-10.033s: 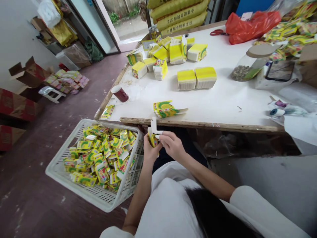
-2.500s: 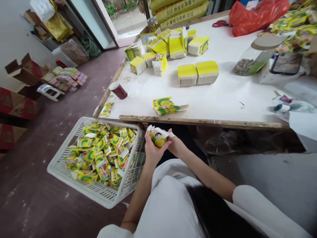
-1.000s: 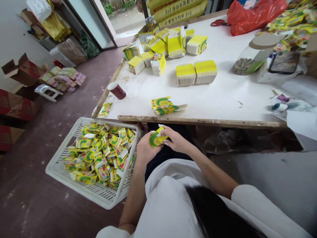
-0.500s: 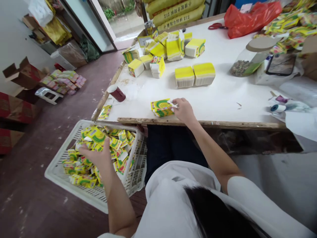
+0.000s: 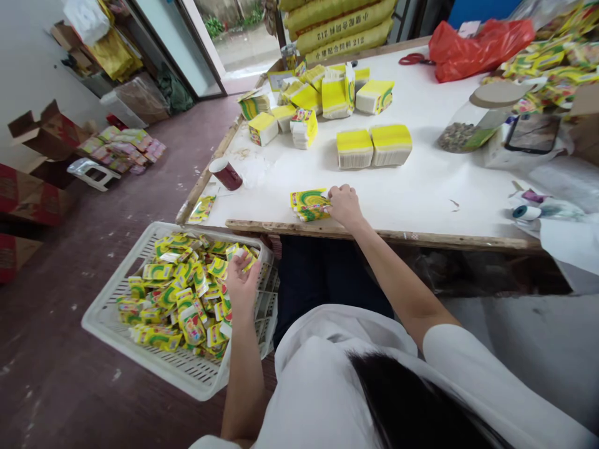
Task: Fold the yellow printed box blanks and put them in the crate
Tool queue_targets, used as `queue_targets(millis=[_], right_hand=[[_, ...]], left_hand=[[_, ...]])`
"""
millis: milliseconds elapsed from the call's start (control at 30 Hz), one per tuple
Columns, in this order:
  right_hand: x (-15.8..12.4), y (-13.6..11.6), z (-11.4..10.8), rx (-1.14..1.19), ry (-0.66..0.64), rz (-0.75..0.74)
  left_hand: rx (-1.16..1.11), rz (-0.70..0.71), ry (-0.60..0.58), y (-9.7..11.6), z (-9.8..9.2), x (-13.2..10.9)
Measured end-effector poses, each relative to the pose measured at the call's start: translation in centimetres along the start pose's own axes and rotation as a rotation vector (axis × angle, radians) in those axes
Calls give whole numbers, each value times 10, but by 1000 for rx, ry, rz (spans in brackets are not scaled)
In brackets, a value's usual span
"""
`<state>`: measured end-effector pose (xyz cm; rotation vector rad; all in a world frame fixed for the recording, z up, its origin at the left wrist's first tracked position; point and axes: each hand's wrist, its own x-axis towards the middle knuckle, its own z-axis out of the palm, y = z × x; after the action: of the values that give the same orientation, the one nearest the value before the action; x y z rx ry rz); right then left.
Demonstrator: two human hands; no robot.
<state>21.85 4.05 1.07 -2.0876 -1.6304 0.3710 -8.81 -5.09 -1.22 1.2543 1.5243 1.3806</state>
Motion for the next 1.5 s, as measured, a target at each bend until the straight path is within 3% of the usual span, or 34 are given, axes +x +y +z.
queue_targets(millis=[300,433,500,633,700,833,967,1100,1233,1500], right_hand=[[0,-2,-9,162,-27,-30],[-29,-6,-11,330,108,-92],[-58,-13,-1,480,77,-162],[-126,-36,38,833,-400,-265],[-150,-48,55,1031,-478,-197],[-168,-62,67,1289,-547,-159],[-168,-63,66,1281,-613,-169],[-165,-52,75,1222,-552,-110],[-160,-39,86,1345,-456,16],[-162,-28,106,1418,-497,257]], left_hand=[[-60,-56,-143,-1,11,-13],[-274,-124,-281,-5,32,-26],[-471,-137,-324,-3,47,-34],[-730,-94,-186,11,72,-44],[-744,-84,-121,19,75,-45],[-709,-127,-2,26,67,-40],[-655,-222,98,18,64,-40],[-610,-243,100,8,70,-44],[-497,-193,49,0,72,-42],[-415,-244,83,-25,73,-46]])
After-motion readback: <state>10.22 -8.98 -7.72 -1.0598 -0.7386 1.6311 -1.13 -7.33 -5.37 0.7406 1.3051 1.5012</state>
